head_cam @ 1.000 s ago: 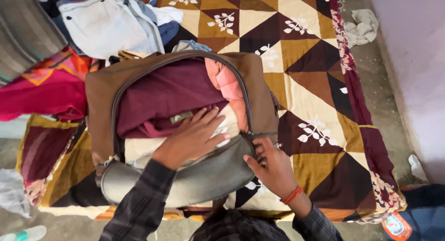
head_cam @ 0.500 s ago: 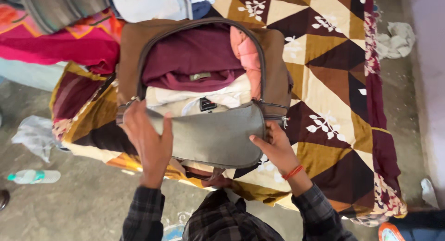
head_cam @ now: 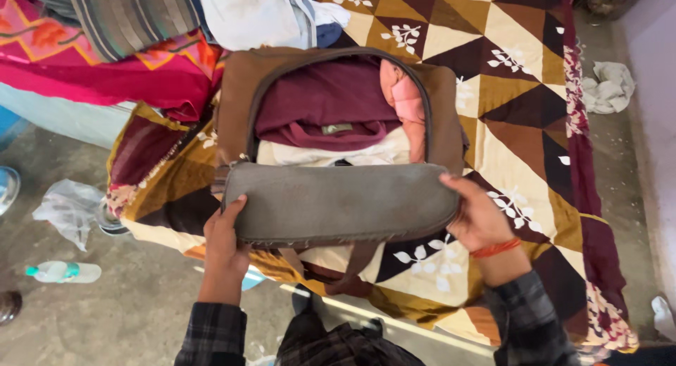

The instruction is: The person folds several shirts and places them into a brown duffel bag on a bed, before closing the bag's main zipper.

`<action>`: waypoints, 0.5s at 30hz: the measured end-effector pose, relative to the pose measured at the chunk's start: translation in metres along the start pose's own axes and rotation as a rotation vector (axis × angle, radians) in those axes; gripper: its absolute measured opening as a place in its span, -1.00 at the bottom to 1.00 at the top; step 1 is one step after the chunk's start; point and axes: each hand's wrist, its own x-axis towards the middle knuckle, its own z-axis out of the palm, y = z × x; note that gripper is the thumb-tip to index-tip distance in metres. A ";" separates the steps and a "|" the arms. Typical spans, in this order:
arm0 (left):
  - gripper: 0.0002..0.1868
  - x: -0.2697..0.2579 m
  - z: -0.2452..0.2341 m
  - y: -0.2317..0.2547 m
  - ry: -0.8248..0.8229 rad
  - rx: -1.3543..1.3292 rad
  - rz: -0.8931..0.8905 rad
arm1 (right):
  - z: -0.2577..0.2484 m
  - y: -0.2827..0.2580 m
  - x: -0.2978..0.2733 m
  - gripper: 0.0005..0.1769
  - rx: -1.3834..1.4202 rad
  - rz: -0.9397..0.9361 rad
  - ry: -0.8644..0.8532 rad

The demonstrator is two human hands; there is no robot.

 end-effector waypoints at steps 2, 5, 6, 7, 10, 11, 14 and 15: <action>-0.61 0.017 0.011 0.018 -0.118 -0.092 -0.025 | 0.008 -0.009 0.021 -0.66 0.112 -0.035 0.015; -0.55 0.065 0.034 0.048 -0.254 -0.161 -0.093 | 0.008 -0.023 0.063 -0.57 0.496 0.018 -0.137; -0.52 0.080 0.042 0.058 -0.291 -0.172 -0.122 | 0.006 -0.023 0.075 -0.53 0.659 0.056 -0.218; -0.43 0.093 0.050 0.067 -0.282 -0.100 -0.162 | 0.007 -0.022 0.087 -0.48 0.667 0.082 -0.275; -0.15 0.118 0.075 0.072 -0.317 0.056 -0.275 | 0.013 -0.017 0.112 -0.39 0.685 0.128 -0.364; -0.05 0.123 0.080 0.071 -0.369 0.070 -0.312 | 0.017 -0.012 0.116 -0.40 0.694 0.120 -0.336; 0.03 0.133 0.090 0.061 -0.392 0.078 -0.325 | 0.032 -0.002 0.118 -0.41 0.549 -0.024 -0.085; 0.01 0.133 0.091 0.057 -0.378 0.076 -0.312 | 0.038 0.001 0.118 -0.42 0.472 -0.089 0.026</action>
